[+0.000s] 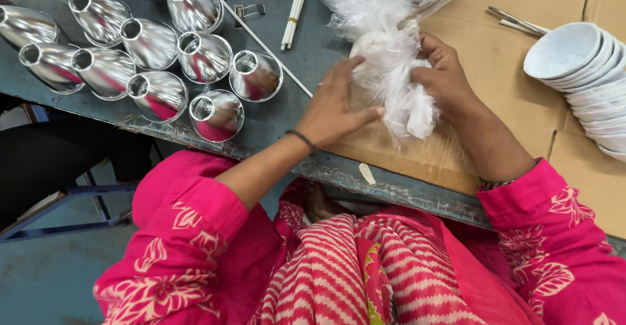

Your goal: The person picks up silver metal lamp reflector cones one at a time from the workbench, fits a white plastic cup inside one, wraps reflectors in clear plastic bags, and sets the wrapped pieces on the bench. They repeat this wrapping and stacking cycle throughout the clip.

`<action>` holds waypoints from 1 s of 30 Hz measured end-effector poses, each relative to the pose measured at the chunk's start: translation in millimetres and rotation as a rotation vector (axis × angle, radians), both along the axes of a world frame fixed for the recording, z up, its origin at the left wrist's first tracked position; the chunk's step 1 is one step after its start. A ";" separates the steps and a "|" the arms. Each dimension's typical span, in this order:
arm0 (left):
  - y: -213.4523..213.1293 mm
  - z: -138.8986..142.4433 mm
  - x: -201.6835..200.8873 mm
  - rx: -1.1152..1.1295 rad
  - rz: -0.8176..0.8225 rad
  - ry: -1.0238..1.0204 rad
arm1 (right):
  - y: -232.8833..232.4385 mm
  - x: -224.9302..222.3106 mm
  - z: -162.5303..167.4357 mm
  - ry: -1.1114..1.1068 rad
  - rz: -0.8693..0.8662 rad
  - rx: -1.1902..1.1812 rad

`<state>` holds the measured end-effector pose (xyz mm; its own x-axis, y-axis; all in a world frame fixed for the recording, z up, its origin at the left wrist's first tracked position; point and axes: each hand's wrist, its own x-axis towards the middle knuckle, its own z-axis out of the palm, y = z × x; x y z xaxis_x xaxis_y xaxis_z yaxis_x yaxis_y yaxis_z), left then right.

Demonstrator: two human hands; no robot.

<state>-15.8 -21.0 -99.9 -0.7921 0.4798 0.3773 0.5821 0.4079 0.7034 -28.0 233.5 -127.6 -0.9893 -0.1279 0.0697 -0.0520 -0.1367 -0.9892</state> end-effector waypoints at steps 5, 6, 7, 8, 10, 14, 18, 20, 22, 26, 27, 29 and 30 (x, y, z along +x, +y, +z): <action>13.2 -6.5 1.5 0.017 0.082 -0.086 | -2.8 -2.9 0.4 -0.065 0.092 -0.132; 14.0 -7.3 -0.8 0.150 0.095 -0.201 | -4.1 -3.5 -1.1 -0.076 0.109 -0.155; 13.7 -8.1 -4.1 0.283 0.107 -0.315 | -6.0 -3.9 -3.4 -0.088 0.117 -0.185; 13.0 -9.1 -7.8 0.416 0.119 -0.429 | -8.3 -3.4 -5.9 -0.101 0.126 -0.214; 10.0 -11.5 -14.9 0.504 0.051 -0.602 | -13.1 -2.8 -10.7 -0.104 0.118 -0.240; 4.6 -17.8 -17.3 0.572 -0.099 -0.738 | -15.4 -3.2 -14.2 -0.047 0.051 -0.211; -1.4 -24.2 -10.0 0.552 0.009 -0.895 | -1.4 -6.7 -7.9 0.307 -0.089 0.237; -5.5 -27.3 -8.7 0.517 0.017 -0.884 | 9.4 -6.9 -3.4 0.361 -0.188 0.496; -9.8 -30.8 -9.5 0.509 0.022 -0.862 | 17.1 -8.2 -0.4 0.402 -0.288 0.668; -17.4 -37.6 -11.5 0.440 0.036 -0.804 | 42.4 -9.9 9.8 0.392 -0.414 0.674; -18.7 -39.0 -10.9 0.439 0.045 -0.821 | 47.4 -9.7 11.3 0.373 -0.423 0.632; -20.3 -40.8 -9.0 0.438 0.064 -0.856 | 56.9 -8.5 14.1 0.165 -0.338 0.323; -20.2 -41.2 -7.9 0.419 0.077 -0.841 | 61.0 -7.0 15.4 0.063 -0.290 0.168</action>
<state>-23.7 -41.2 -141.0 -0.9069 0.3692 -0.2031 -0.2017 0.0429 0.9785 -35.1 294.5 -112.2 -0.9806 0.1438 0.1333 -0.1262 0.0574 -0.9903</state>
